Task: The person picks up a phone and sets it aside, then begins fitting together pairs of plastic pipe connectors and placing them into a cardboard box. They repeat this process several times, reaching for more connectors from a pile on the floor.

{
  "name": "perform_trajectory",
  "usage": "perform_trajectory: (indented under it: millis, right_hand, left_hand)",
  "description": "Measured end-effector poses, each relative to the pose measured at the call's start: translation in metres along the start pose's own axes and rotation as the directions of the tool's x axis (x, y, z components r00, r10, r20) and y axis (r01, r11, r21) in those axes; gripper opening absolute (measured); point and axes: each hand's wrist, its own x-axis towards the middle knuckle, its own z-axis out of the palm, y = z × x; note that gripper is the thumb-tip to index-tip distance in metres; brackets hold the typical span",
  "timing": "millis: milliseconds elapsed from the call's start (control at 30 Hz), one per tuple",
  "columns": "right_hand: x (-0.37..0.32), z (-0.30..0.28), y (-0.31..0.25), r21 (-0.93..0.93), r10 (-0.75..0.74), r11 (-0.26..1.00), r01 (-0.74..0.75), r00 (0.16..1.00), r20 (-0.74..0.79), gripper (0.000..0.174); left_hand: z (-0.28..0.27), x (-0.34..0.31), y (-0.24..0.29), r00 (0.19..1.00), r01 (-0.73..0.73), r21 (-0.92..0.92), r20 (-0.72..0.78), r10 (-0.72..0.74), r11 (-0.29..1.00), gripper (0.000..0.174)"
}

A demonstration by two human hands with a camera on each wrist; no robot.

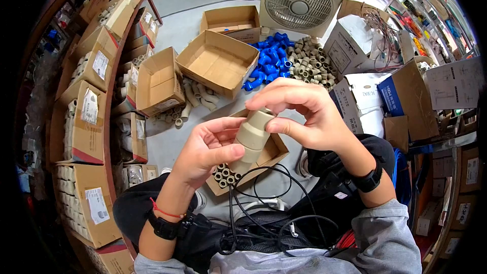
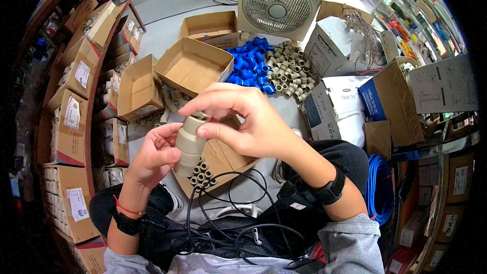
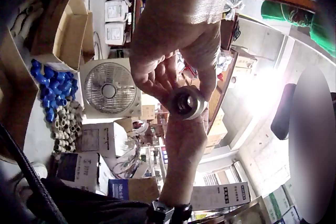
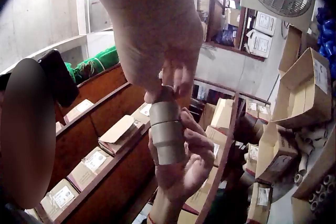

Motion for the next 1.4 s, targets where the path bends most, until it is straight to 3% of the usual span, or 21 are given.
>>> perform_trajectory:
  millis: [167,300,333,433,900,1100,1400]
  right_hand:
    - [0.001,-0.001,0.001,0.003,0.030,1.000,-0.031,0.999,0.019,0.024]
    - [0.001,-0.004,-0.002,0.016,0.143,0.989,-0.146,0.984,0.106,0.024]
    - [0.001,-0.001,0.000,0.019,0.070,0.997,-0.071,0.996,0.054,0.023]
    - [0.002,0.000,-0.001,-0.001,0.061,0.998,-0.061,0.995,0.073,0.023]
    - [0.005,0.003,-0.006,-0.014,0.075,0.997,-0.074,0.991,0.107,0.025]
    - [0.004,0.010,-0.007,-0.060,0.054,0.997,-0.054,0.998,0.007,0.028]
    - [0.004,0.007,-0.005,-0.070,0.034,0.997,-0.034,0.999,0.008,0.028]
  left_hand:
    - [0.001,0.001,0.003,0.998,0.065,0.037,0.007,-0.065,0.997,0.053]
    - [-0.002,0.001,0.003,0.985,0.166,0.123,0.019,-0.170,0.978,0.060]
    - [-0.002,0.001,0.003,0.982,0.187,0.130,0.010,-0.189,0.974,0.059]
    - [-0.002,0.001,0.004,0.978,0.203,0.143,0.023,-0.208,0.969,0.057]
    - [0.005,-0.002,0.006,0.992,0.119,0.136,0.012,-0.122,0.984,0.052]
    - [0.006,-0.002,0.006,0.998,0.070,0.134,-0.017,-0.068,0.988,0.051]
    - [0.005,0.000,0.003,0.999,0.050,0.101,0.015,-0.051,0.994,0.051]
